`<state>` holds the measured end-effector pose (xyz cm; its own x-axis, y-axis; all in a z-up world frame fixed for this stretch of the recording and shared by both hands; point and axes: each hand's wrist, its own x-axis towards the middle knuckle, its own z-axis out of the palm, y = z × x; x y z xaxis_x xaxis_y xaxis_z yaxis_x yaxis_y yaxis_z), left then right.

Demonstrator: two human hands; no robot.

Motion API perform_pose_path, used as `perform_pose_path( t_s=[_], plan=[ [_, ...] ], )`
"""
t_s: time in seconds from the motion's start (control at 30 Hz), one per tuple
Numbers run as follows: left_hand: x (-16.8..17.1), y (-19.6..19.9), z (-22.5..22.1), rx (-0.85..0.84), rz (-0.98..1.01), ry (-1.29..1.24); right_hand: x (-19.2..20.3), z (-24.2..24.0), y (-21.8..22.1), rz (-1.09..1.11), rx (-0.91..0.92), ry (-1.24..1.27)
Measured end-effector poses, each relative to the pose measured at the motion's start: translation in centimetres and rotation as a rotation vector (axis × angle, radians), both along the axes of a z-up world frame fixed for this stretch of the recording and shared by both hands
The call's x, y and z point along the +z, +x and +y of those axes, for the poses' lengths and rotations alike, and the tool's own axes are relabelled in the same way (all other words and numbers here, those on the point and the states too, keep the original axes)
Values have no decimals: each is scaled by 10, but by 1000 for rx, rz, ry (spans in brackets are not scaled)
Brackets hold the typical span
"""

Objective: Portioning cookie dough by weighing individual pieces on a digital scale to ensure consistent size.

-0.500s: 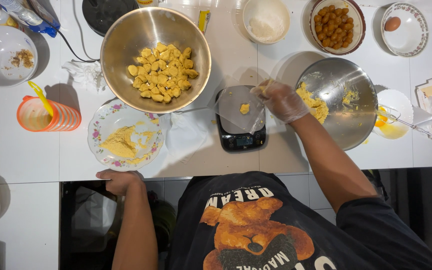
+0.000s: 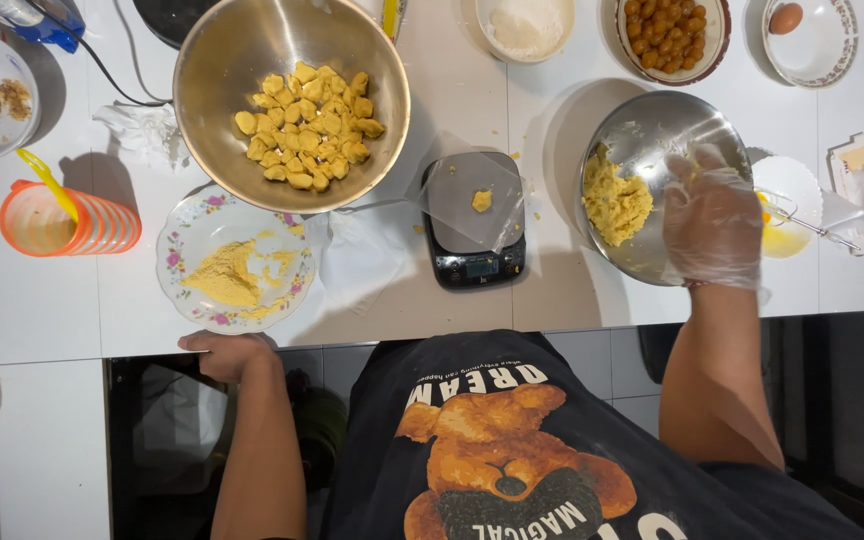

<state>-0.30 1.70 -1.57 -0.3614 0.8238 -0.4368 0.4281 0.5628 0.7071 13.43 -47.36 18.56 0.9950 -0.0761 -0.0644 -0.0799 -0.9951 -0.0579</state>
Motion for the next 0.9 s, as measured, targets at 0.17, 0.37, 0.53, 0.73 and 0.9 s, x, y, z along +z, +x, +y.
perform_pose_path(
  t_s=[0.17,0.37,0.53,0.73,0.9],
  plan=[
    [25,10,-21,-63,69,212,-73,53,7,-364,380,305],
    [27,6,-21,-74,71,191,-152,120,24,-308,500,242],
    [21,3,-20,-86,82,208,-216,123,30,-320,501,102],
    [28,7,-23,-66,86,209,-188,115,33,-151,474,135],
    [25,4,-22,-95,83,210,-150,95,35,123,94,724]
  ],
)
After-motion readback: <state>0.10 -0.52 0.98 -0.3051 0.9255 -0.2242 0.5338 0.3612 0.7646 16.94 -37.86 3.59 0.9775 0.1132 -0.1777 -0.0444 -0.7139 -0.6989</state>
